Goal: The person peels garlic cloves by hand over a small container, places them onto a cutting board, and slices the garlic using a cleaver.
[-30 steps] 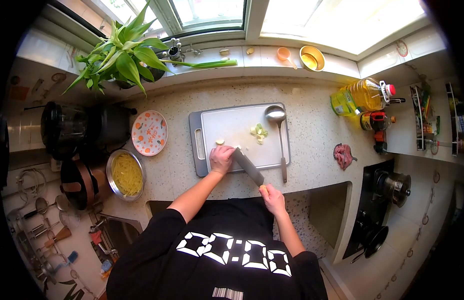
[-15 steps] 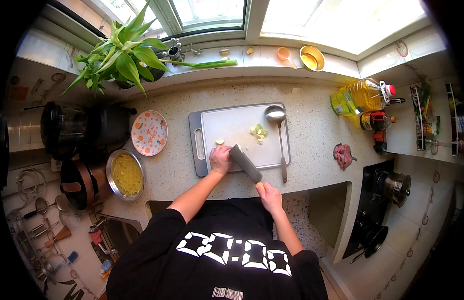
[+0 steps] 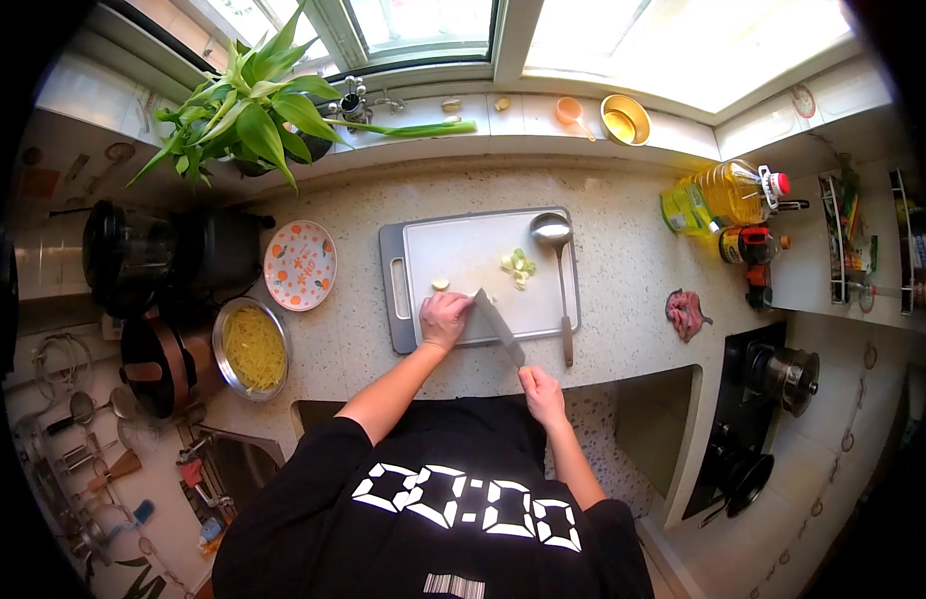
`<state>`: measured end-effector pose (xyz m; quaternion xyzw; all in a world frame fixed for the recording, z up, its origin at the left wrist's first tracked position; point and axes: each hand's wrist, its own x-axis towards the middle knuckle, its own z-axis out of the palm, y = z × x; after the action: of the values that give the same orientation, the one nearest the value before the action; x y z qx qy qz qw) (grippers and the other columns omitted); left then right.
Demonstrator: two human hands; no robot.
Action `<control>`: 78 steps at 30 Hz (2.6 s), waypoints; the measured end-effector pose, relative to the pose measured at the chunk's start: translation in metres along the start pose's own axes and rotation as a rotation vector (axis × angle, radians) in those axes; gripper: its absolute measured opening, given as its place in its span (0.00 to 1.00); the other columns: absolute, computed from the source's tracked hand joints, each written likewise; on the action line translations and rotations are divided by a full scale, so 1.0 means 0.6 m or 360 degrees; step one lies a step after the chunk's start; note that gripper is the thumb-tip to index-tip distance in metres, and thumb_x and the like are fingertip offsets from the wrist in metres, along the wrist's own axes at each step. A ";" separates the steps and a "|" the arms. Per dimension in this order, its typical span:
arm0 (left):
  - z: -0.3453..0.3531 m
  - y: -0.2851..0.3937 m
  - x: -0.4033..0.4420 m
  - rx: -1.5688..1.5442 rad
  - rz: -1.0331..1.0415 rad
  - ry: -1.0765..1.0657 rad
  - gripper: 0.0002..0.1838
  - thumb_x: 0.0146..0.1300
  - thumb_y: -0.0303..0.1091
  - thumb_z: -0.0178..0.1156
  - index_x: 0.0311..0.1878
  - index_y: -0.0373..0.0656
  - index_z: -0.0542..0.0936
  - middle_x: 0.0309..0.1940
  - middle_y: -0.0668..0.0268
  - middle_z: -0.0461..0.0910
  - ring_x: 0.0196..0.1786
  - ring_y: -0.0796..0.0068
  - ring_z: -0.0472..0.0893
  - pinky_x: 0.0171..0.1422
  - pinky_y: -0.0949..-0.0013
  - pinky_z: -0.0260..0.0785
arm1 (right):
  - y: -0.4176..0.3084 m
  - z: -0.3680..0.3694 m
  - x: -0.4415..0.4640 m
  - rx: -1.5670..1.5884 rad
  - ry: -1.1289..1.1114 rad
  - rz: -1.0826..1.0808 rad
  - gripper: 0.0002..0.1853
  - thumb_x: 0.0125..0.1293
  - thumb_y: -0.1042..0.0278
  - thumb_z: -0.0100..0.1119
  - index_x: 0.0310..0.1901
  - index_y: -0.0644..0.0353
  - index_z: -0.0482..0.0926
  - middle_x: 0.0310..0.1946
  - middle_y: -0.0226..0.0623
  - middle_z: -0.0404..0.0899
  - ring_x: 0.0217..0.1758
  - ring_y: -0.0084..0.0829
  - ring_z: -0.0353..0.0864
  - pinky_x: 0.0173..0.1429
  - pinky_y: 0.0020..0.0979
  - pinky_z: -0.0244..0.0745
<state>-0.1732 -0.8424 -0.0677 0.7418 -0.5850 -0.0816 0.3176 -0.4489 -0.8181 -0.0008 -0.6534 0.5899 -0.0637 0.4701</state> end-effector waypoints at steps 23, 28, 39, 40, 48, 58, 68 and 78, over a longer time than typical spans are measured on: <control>0.004 -0.002 -0.002 -0.0026 0.0006 0.0040 0.09 0.57 0.30 0.63 0.37 0.57 0.88 0.37 0.78 0.86 0.40 0.70 0.81 0.45 0.64 0.70 | -0.024 -0.022 -0.020 -0.0300 -0.0044 -0.0060 0.22 0.74 0.40 0.56 0.41 0.54 0.80 0.29 0.52 0.83 0.37 0.57 0.85 0.38 0.51 0.77; 0.002 0.001 0.000 -0.0022 0.0012 0.0051 0.08 0.57 0.30 0.63 0.37 0.57 0.88 0.37 0.79 0.86 0.40 0.70 0.81 0.45 0.64 0.70 | -0.019 -0.021 -0.020 -0.0302 -0.0061 -0.0056 0.22 0.74 0.40 0.56 0.42 0.54 0.80 0.29 0.52 0.83 0.37 0.57 0.85 0.38 0.50 0.77; 0.006 -0.005 -0.003 -0.0033 0.0016 0.0019 0.10 0.54 0.28 0.63 0.38 0.56 0.87 0.38 0.78 0.85 0.40 0.69 0.80 0.45 0.63 0.70 | -0.019 -0.016 -0.023 -0.0339 -0.0036 -0.0063 0.22 0.74 0.40 0.56 0.41 0.53 0.80 0.28 0.52 0.83 0.36 0.58 0.85 0.38 0.52 0.77; 0.007 -0.005 -0.004 -0.0033 0.0016 0.0012 0.11 0.54 0.28 0.63 0.38 0.56 0.87 0.38 0.78 0.85 0.40 0.69 0.80 0.45 0.63 0.70 | -0.019 -0.015 -0.023 -0.0342 -0.0030 -0.0067 0.22 0.74 0.40 0.56 0.41 0.53 0.80 0.28 0.51 0.83 0.36 0.58 0.85 0.38 0.52 0.77; 0.005 -0.006 -0.003 -0.0045 0.0012 -0.0005 0.08 0.58 0.32 0.62 0.39 0.56 0.87 0.39 0.78 0.85 0.41 0.69 0.80 0.46 0.63 0.70 | -0.039 -0.007 -0.022 -0.0355 0.0052 -0.0103 0.23 0.74 0.41 0.56 0.38 0.56 0.78 0.27 0.52 0.81 0.34 0.57 0.84 0.36 0.51 0.75; 0.013 -0.014 -0.009 0.0020 0.0000 0.0024 0.08 0.58 0.33 0.62 0.39 0.51 0.86 0.41 0.73 0.84 0.44 0.66 0.80 0.46 0.60 0.70 | -0.058 0.009 0.002 -0.0392 0.0030 -0.0034 0.24 0.73 0.38 0.56 0.41 0.54 0.80 0.31 0.52 0.84 0.39 0.58 0.84 0.40 0.53 0.77; 0.014 -0.015 -0.012 0.0089 0.0001 -0.0071 0.09 0.52 0.28 0.62 0.37 0.50 0.85 0.42 0.73 0.83 0.46 0.66 0.80 0.48 0.60 0.70 | -0.052 0.017 0.010 -0.0379 0.0041 -0.0038 0.25 0.73 0.37 0.55 0.43 0.54 0.81 0.32 0.53 0.84 0.40 0.60 0.84 0.42 0.54 0.77; 0.006 -0.002 -0.007 -0.0031 -0.0009 0.0016 0.06 0.55 0.30 0.65 0.36 0.53 0.86 0.39 0.76 0.85 0.43 0.67 0.81 0.46 0.62 0.70 | -0.037 0.020 0.010 -0.0036 0.0099 0.0052 0.22 0.73 0.41 0.57 0.43 0.54 0.82 0.31 0.53 0.84 0.38 0.59 0.84 0.39 0.51 0.77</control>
<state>-0.1752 -0.8399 -0.0723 0.7408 -0.5804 -0.0846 0.3274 -0.4237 -0.8198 0.0054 -0.6467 0.6156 -0.0696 0.4450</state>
